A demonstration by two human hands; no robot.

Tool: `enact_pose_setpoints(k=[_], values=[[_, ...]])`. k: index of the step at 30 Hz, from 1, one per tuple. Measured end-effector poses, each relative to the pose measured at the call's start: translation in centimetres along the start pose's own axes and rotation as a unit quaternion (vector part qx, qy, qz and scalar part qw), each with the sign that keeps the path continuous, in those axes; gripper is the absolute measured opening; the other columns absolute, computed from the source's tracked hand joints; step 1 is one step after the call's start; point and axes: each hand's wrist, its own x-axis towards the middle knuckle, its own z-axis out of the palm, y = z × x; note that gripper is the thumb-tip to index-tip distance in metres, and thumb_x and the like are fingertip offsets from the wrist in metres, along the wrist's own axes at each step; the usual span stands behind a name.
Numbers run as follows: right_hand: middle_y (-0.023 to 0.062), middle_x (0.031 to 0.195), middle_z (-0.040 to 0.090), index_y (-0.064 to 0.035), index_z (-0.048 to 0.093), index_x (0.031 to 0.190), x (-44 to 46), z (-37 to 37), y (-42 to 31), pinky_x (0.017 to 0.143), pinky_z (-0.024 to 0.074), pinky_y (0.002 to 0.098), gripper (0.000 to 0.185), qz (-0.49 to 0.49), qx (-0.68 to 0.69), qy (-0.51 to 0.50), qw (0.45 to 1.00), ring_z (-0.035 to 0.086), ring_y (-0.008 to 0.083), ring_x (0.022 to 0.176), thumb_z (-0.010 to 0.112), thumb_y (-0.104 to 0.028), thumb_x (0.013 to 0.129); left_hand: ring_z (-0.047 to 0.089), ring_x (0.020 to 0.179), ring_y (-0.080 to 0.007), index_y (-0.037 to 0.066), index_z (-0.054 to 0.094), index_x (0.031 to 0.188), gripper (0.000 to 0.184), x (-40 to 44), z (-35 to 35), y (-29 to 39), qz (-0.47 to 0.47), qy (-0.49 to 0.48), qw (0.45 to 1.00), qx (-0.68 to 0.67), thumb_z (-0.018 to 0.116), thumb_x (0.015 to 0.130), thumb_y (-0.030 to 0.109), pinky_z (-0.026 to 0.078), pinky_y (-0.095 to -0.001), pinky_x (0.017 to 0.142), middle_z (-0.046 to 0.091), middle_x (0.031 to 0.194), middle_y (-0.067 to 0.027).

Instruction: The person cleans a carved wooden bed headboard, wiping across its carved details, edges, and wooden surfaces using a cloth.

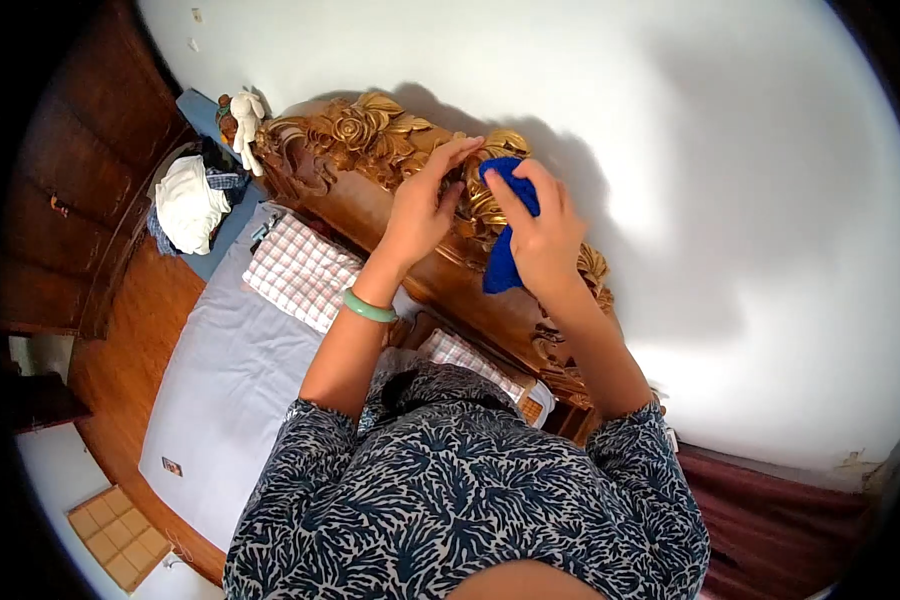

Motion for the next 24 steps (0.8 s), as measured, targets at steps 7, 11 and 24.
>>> enact_pose_setpoints(k=[7,11,24], values=[[0.0053,0.120,0.059,-0.0169,0.074,0.115,-1.8,-0.7,0.2,0.073,0.0577,0.0375,0.041,0.063,0.066,-0.032,0.995,0.064,0.0273,0.096,0.066,-0.001,0.078,0.050,0.140,-0.0255,0.004,0.046,0.143,0.063,0.0,0.0,-1.1,0.005,0.010,1.000,0.002,0.052,0.086,-0.022,0.041,-0.0358,0.115,0.055,0.147,-0.0109],[0.0081,0.118,0.060,-0.0170,0.073,0.119,0.4,-0.7,0.4,0.082,0.0558,0.0399,0.044,0.145,0.106,-0.002,0.984,0.065,0.0300,0.102,0.063,0.005,0.082,0.048,0.141,-0.0254,0.004,0.046,0.143,0.062,0.0,-0.2,-1.3,-0.003,0.009,1.000,0.004,0.052,0.086,-0.021,0.041,-0.0357,0.115,0.053,0.149,-0.0114],[0.0165,0.115,0.067,-0.0011,0.068,0.117,-1.8,-5.2,-3.8,0.095,0.0515,0.0370,0.027,0.229,0.426,-0.126,0.866,0.067,0.0314,0.107,0.067,-0.001,0.089,0.046,0.136,-0.0198,0.002,0.043,0.147,0.067,-8.9,3.3,3.9,-0.107,-0.019,0.913,-0.392,0.077,0.090,0.012,0.037,-0.0362,0.113,0.046,0.147,-0.0083]])
